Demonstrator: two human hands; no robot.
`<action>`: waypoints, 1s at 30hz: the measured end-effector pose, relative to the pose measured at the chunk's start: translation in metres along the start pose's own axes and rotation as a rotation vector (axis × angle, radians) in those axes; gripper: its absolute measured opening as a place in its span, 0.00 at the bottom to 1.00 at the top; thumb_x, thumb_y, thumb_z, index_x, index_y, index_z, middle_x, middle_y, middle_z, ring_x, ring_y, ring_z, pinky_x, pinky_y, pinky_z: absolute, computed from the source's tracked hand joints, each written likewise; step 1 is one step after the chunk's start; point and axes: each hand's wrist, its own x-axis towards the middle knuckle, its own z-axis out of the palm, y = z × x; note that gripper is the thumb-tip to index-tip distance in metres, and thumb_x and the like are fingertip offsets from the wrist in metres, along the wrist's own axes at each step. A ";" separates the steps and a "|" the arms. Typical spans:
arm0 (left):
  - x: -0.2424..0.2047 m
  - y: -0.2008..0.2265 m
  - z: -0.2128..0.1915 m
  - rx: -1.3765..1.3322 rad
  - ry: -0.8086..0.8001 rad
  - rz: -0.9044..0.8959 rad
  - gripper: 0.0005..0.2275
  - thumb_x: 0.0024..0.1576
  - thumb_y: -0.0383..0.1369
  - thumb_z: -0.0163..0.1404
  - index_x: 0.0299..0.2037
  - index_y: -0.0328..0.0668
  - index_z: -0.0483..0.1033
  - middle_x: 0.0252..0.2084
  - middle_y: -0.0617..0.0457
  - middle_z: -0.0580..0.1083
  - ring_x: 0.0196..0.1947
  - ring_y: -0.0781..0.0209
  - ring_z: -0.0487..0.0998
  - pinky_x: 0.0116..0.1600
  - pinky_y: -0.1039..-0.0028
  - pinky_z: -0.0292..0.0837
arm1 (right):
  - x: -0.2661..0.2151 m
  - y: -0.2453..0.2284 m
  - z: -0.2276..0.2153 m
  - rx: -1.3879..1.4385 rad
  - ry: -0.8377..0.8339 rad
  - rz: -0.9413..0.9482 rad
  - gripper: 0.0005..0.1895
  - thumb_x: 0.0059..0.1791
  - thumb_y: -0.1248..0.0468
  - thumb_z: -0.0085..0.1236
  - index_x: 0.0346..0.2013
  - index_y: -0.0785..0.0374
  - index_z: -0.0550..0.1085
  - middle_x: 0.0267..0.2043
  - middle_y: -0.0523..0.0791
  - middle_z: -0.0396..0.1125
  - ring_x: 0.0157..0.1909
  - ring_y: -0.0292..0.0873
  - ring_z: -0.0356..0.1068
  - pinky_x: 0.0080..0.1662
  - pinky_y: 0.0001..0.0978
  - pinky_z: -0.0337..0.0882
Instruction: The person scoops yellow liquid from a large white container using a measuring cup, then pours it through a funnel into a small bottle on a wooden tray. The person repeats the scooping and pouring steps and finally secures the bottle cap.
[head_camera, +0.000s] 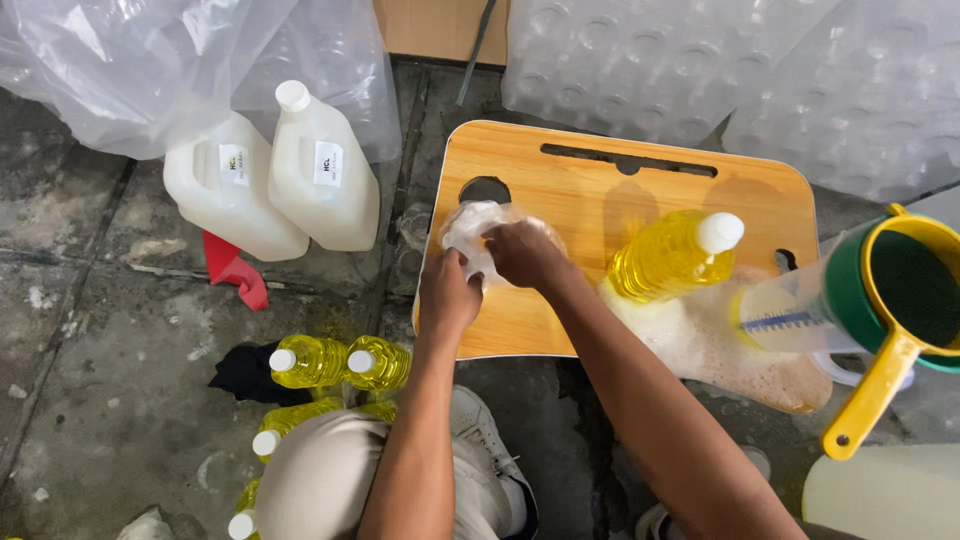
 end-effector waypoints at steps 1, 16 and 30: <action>0.000 0.003 -0.001 -0.002 0.000 -0.003 0.15 0.56 0.35 0.58 0.50 0.38 0.73 0.50 0.40 0.75 0.55 0.37 0.79 0.56 0.55 0.76 | 0.000 0.003 -0.001 -0.001 -0.003 -0.001 0.16 0.55 0.58 0.43 0.40 0.59 0.80 0.33 0.52 0.77 0.40 0.54 0.79 0.48 0.46 0.76; -0.008 0.011 -0.001 -0.054 0.102 0.137 0.23 0.53 0.25 0.55 0.59 0.25 0.66 0.53 0.32 0.69 0.51 0.28 0.77 0.52 0.47 0.78 | 0.005 -0.003 0.045 0.231 -0.205 -0.005 0.29 0.51 0.45 0.52 0.61 0.56 0.71 0.70 0.47 0.64 0.74 0.48 0.59 0.75 0.41 0.56; 0.009 -0.006 0.013 0.111 0.135 0.133 0.27 0.50 0.23 0.55 0.62 0.30 0.64 0.54 0.41 0.68 0.54 0.34 0.78 0.53 0.55 0.83 | -0.082 -0.057 -0.062 0.192 0.266 0.020 0.14 0.51 0.63 0.55 0.50 0.45 0.76 0.30 0.47 0.74 0.35 0.58 0.78 0.37 0.50 0.79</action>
